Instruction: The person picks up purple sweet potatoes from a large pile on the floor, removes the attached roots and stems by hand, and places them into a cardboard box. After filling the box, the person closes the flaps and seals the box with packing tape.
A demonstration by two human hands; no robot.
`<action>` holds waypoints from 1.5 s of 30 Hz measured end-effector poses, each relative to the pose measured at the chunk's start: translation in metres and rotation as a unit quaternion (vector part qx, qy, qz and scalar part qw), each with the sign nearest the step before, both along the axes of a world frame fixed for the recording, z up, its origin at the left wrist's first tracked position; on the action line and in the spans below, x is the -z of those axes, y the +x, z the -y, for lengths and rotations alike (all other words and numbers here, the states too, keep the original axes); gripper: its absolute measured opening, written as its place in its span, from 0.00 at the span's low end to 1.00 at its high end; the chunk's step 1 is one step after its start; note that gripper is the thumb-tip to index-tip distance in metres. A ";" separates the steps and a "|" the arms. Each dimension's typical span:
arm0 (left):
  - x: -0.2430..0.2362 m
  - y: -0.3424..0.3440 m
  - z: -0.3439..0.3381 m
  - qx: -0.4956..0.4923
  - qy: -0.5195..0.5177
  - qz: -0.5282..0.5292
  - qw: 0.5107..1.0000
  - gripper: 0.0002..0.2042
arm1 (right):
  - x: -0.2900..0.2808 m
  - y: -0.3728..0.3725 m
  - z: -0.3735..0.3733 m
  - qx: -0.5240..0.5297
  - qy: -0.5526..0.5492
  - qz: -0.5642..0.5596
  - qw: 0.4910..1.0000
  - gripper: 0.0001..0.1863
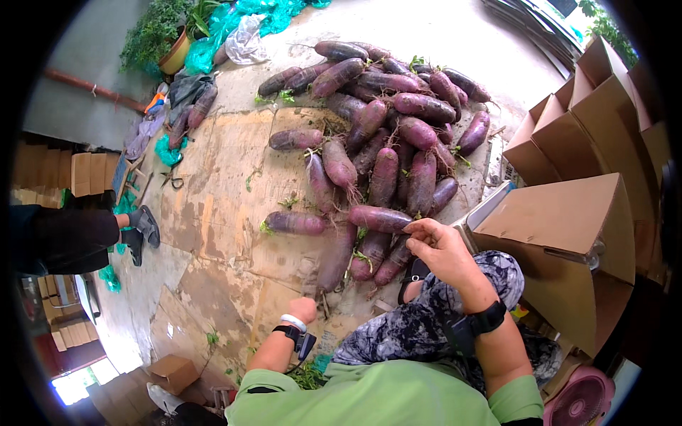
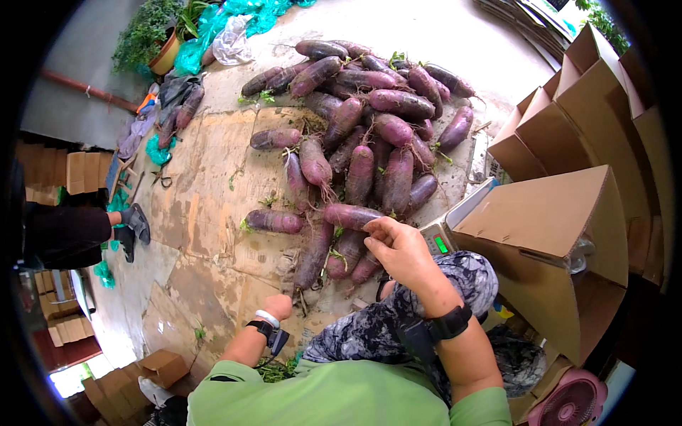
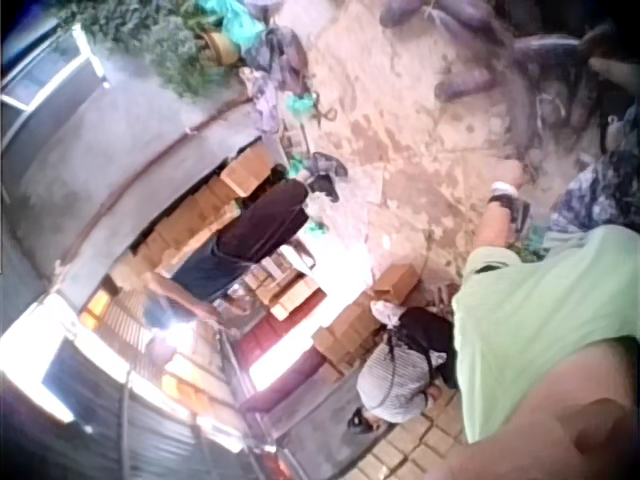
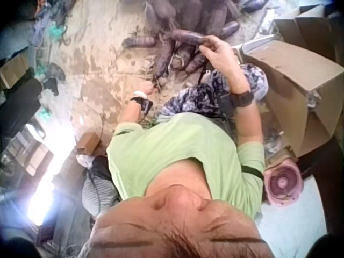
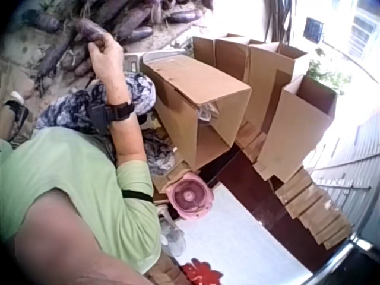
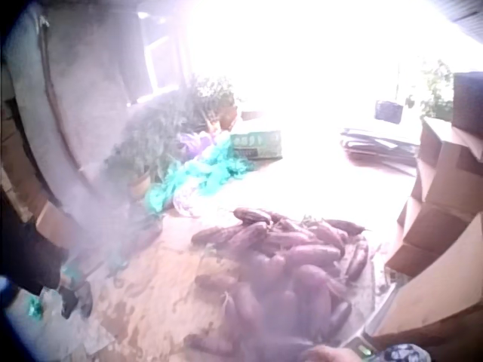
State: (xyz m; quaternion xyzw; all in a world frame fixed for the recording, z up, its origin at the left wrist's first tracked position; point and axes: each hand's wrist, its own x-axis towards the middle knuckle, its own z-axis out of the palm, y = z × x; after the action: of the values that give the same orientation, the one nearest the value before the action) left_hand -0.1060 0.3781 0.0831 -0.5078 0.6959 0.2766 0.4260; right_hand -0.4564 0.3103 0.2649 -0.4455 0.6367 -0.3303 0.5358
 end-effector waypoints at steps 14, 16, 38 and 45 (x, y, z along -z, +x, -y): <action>0.024 -0.048 0.033 -0.500 -0.117 -0.305 0.802 0.33 | -0.004 0.002 -0.002 -0.023 -0.001 -0.051 0.998 0.12; 0.025 -0.055 0.038 -0.527 -0.096 -0.328 0.778 0.30 | 0.002 0.001 -0.004 -0.023 0.006 -0.059 0.998 0.13; 0.005 -0.026 0.005 -0.776 0.194 -0.339 0.494 0.18 | 0.096 0.085 -0.006 -0.090 0.265 -0.052 0.959 0.21; -0.017 -0.013 -0.057 -0.812 0.179 -0.399 0.387 0.19 | 0.102 0.107 -0.016 -0.156 0.289 -0.104 0.939 0.26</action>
State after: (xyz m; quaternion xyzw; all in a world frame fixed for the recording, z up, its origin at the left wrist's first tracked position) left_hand -0.1192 0.4347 0.0998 -0.5743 -0.0224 0.7802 -0.2468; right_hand -0.3490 0.3263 0.1629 -0.3972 0.6795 0.0036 0.6169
